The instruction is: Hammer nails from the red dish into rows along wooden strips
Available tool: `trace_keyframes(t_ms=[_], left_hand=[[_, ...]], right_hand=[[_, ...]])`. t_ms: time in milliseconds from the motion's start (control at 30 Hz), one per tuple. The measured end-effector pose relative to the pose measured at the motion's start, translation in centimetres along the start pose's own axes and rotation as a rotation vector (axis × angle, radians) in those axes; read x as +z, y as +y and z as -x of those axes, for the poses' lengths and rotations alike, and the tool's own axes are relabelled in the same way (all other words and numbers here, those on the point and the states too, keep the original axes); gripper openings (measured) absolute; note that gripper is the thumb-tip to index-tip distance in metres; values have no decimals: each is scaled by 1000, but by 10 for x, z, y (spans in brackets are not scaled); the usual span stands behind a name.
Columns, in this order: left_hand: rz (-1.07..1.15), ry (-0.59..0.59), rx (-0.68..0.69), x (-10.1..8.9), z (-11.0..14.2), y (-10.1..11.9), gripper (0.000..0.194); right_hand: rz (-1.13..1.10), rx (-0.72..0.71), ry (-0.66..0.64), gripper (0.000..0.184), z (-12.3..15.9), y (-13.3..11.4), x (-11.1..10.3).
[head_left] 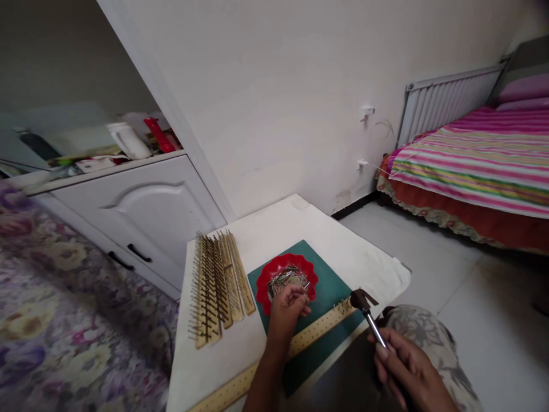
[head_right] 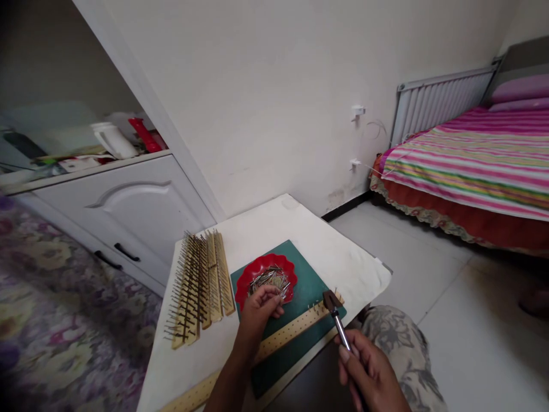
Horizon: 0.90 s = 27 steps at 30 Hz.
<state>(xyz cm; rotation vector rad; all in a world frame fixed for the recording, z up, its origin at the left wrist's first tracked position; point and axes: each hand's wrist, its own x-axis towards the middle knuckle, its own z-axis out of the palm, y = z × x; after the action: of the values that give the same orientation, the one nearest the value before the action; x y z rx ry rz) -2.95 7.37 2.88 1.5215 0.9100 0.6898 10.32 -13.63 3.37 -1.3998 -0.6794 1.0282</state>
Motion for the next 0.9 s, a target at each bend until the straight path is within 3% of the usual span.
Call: trace_keyframes(t_ms=[133, 367, 667, 900], left_hand=[[141, 76, -17, 6, 2, -7, 24], [107, 205, 40, -2, -12, -10, 23], [-39, 288, 91, -10, -19, -21, 20], [-173, 299, 162, -3, 0, -8, 20]], right_hand=[[-1, 8, 15, 37, 2, 2, 1], [9, -7, 28, 38, 2, 5, -2], [0, 14, 12, 38, 0, 7, -4], [8, -14, 23, 35, 0, 7, -8]])
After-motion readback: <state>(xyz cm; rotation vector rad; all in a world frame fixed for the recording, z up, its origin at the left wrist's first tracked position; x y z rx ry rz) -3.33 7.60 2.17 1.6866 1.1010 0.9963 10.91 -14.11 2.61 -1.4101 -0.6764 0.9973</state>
